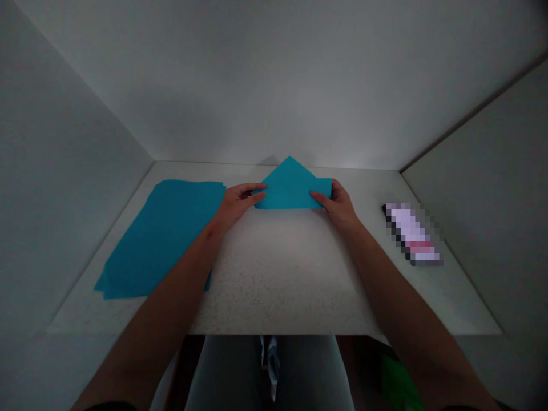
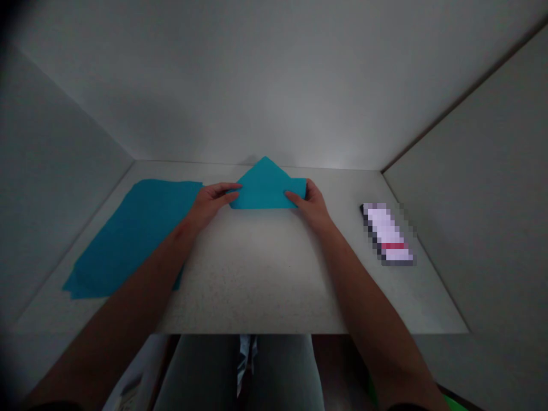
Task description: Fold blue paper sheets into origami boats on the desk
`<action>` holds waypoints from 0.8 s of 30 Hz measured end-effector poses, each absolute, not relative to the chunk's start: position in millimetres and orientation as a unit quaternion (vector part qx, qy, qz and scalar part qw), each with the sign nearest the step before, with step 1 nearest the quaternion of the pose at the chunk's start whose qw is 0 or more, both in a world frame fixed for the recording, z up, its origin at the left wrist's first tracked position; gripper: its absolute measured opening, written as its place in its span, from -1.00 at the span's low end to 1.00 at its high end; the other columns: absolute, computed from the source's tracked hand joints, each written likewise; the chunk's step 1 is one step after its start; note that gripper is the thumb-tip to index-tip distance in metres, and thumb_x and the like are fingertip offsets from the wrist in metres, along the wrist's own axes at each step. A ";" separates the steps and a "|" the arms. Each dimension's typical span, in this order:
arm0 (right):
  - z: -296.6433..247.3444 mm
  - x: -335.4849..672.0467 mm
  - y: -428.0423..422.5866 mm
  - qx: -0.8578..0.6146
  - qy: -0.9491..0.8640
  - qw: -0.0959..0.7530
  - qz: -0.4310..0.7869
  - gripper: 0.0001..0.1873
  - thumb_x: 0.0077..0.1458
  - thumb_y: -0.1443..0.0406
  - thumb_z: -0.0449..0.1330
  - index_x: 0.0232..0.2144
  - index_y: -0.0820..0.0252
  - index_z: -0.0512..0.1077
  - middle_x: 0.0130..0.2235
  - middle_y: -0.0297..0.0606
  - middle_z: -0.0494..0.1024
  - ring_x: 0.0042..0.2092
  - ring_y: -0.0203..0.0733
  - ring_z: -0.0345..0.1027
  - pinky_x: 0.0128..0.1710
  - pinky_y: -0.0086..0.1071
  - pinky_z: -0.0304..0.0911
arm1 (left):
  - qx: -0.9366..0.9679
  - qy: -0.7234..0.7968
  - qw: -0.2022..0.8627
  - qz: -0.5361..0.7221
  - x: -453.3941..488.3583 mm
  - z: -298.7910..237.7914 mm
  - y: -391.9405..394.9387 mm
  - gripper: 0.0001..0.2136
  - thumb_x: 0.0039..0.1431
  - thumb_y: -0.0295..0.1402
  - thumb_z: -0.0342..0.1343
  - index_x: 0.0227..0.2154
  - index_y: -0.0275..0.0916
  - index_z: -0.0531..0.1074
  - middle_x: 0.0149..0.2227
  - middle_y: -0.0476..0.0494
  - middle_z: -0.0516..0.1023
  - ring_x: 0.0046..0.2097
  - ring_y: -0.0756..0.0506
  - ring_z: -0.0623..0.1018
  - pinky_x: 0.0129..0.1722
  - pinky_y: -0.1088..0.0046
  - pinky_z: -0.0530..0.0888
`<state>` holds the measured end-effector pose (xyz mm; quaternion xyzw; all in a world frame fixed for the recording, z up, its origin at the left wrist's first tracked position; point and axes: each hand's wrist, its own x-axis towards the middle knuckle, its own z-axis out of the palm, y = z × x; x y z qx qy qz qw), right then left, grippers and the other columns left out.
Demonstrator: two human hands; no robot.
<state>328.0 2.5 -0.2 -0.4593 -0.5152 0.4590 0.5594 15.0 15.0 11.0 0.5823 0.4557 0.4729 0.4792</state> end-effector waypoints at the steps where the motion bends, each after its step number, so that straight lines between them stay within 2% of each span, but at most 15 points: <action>1: -0.2 328.3 2.5 -0.458 -0.517 0.563 0.454 -0.32 -0.13 -0.14 0.64 -0.16 -0.02 0.41 -0.28 -0.41 0.59 -0.32 -0.22 0.44 -0.32 -0.34 0.45 | 0.580 0.455 0.479 0.477 15.3 11.4 14.7 -0.62 0.08 -0.03 0.49 -0.12 -0.14 0.77 -0.17 -0.18 0.77 -0.13 -0.16 0.68 -0.09 0.32 0.61; 4: -1.2 330.6 4.0 -0.463 -0.528 0.569 0.428 -0.37 0.00 -0.16 0.57 -0.09 -0.06 0.41 -0.34 -0.45 0.54 -0.41 -0.27 0.33 -0.44 -0.42 0.29 | 0.575 0.447 0.486 0.483 14.8 10.0 15.2 -0.65 0.12 -0.04 0.47 -0.11 -0.13 0.77 -0.07 -0.20 0.78 -0.05 -0.18 0.69 -0.01 0.31 0.63; 7: -4.2 334.3 8.8 -0.471 -0.539 0.584 0.382 -0.48 0.06 -0.13 0.54 -0.16 -0.03 0.44 -0.38 -0.45 0.49 -0.42 -0.30 0.26 -0.47 -0.45 0.20 | 0.606 0.403 0.517 0.451 13.2 6.1 15.2 -0.50 0.06 -0.16 0.52 0.09 -0.12 0.70 0.07 -0.23 0.72 -0.08 -0.13 0.68 -0.06 0.33 0.66; 10: -7.6 339.0 13.8 -0.480 -0.545 0.594 0.347 -0.58 0.10 -0.07 0.50 -0.21 0.01 0.50 -0.31 -0.37 0.53 -0.35 -0.27 0.33 -0.41 -0.42 0.28 | 0.661 0.347 0.504 0.434 12.5 0.3 14.8 -0.30 -0.04 -0.31 0.55 0.24 -0.06 0.61 0.31 -0.27 0.54 0.06 -0.15 0.66 -0.02 0.35 0.67; 12: -8.7 342.9 14.7 -0.480 -0.556 0.580 0.352 -0.61 0.14 -0.05 0.46 -0.13 0.00 0.56 -0.21 -0.32 0.59 -0.30 -0.23 0.39 -0.36 -0.37 0.37 | 0.688 0.336 0.475 0.434 11.8 -4.5 16.2 -0.31 -0.01 -0.36 0.51 0.26 -0.03 0.59 0.38 -0.27 0.45 0.18 -0.19 0.62 0.04 0.35 0.66; 15: -8.5 349.0 10.9 -0.443 -0.611 0.531 0.385 -0.43 0.12 -0.04 0.48 0.12 -0.03 0.56 -0.07 -0.24 0.64 -0.21 -0.14 0.48 -0.22 -0.26 0.50 | 0.690 0.351 0.447 0.448 9.2 -11.5 21.5 -0.38 0.08 -0.38 0.43 0.25 -0.04 0.58 0.36 -0.26 0.45 0.27 -0.23 0.58 0.11 0.30 0.64; 18: -7.1 352.8 4.9 -0.403 -0.691 0.471 0.372 -0.22 0.11 -0.01 0.51 0.33 -0.05 0.46 0.04 -0.18 0.62 -0.10 -0.09 0.52 -0.08 -0.20 0.54 | 0.663 0.379 0.436 0.476 6.9 -14.9 27.4 -0.46 0.13 -0.33 0.39 0.21 -0.12 0.60 0.29 -0.28 0.54 0.21 -0.22 0.63 0.14 0.24 0.64; 22: -5.5 352.1 1.5 -0.404 -0.759 0.438 0.264 -0.26 0.19 0.09 0.46 0.38 -0.12 0.43 0.21 -0.11 0.51 0.04 -0.03 0.51 -0.10 -0.22 0.56 | 0.625 0.417 0.441 0.491 8.7 -11.2 29.3 -0.55 0.19 -0.22 0.39 0.14 -0.16 0.64 0.10 -0.24 0.72 0.09 -0.20 0.71 0.21 0.14 0.61; 24: -4.5 350.5 1.5 -0.410 -0.763 0.442 0.232 -0.33 0.22 0.10 0.44 0.35 -0.14 0.46 0.20 -0.11 0.52 0.01 -0.05 0.52 -0.16 -0.24 0.57 | 0.605 0.440 0.440 0.497 10.6 -7.5 27.9 -0.60 0.23 -0.10 0.37 0.06 -0.16 0.67 -0.02 -0.22 0.77 0.04 -0.21 0.73 0.18 0.14 0.63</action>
